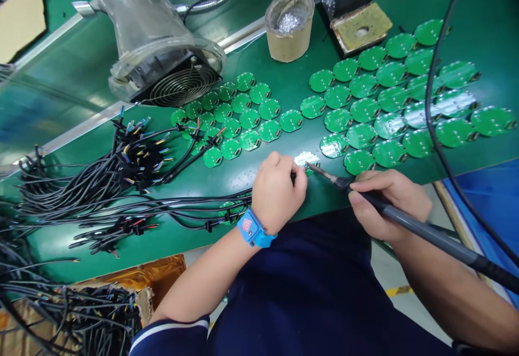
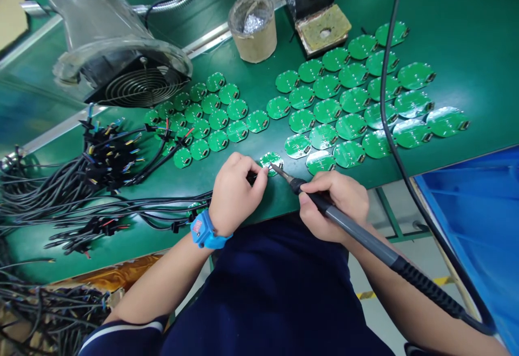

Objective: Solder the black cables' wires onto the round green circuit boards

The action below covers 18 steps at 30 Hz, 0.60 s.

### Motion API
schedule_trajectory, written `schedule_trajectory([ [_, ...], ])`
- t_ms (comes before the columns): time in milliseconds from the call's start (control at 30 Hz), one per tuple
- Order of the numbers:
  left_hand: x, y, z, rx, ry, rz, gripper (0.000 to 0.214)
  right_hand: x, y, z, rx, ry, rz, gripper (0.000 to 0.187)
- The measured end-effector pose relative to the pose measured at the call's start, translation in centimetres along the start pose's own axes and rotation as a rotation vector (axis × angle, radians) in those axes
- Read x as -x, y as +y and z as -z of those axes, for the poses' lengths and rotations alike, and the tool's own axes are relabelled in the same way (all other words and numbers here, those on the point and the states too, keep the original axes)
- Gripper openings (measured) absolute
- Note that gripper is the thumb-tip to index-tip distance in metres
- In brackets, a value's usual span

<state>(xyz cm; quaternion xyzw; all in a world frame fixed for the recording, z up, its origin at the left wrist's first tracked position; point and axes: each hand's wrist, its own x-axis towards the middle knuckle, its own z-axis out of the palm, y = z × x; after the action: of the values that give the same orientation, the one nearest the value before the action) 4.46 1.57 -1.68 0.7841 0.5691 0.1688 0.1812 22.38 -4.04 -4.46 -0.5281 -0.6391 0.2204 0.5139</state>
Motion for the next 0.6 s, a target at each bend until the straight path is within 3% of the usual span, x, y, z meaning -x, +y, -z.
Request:
schedule_trajectory([
  [167,-0.6,0.1,0.5,0.024,-0.085,0.060,0.016,0.0,0.5,0.1,-0.110,0.070,-0.015,0.015],
  [267,-1.0,0.1,0.6,0.040,-0.135,0.085,0.018,-0.1,1.2,0.3,-0.190,0.169,0.050,0.013],
  [367,-1.4,0.4,0.4,0.037,-0.172,0.095,0.019,-0.4,1.6,0.5,-0.174,0.248,0.079,0.012],
  [433,-1.5,0.4,0.6,0.049,-0.187,0.059,0.018,-0.7,1.4,0.6,-0.109,0.225,0.056,0.016],
  [500,-1.2,-0.6,1.8,0.086,-0.178,-0.003,0.015,-1.1,1.1,0.5,-0.013,0.157,0.052,0.020],
  [600,0.1,-4.5,6.3,0.052,-0.162,-0.054,0.025,-1.8,0.8,0.2,0.175,-0.018,0.165,0.022],
])
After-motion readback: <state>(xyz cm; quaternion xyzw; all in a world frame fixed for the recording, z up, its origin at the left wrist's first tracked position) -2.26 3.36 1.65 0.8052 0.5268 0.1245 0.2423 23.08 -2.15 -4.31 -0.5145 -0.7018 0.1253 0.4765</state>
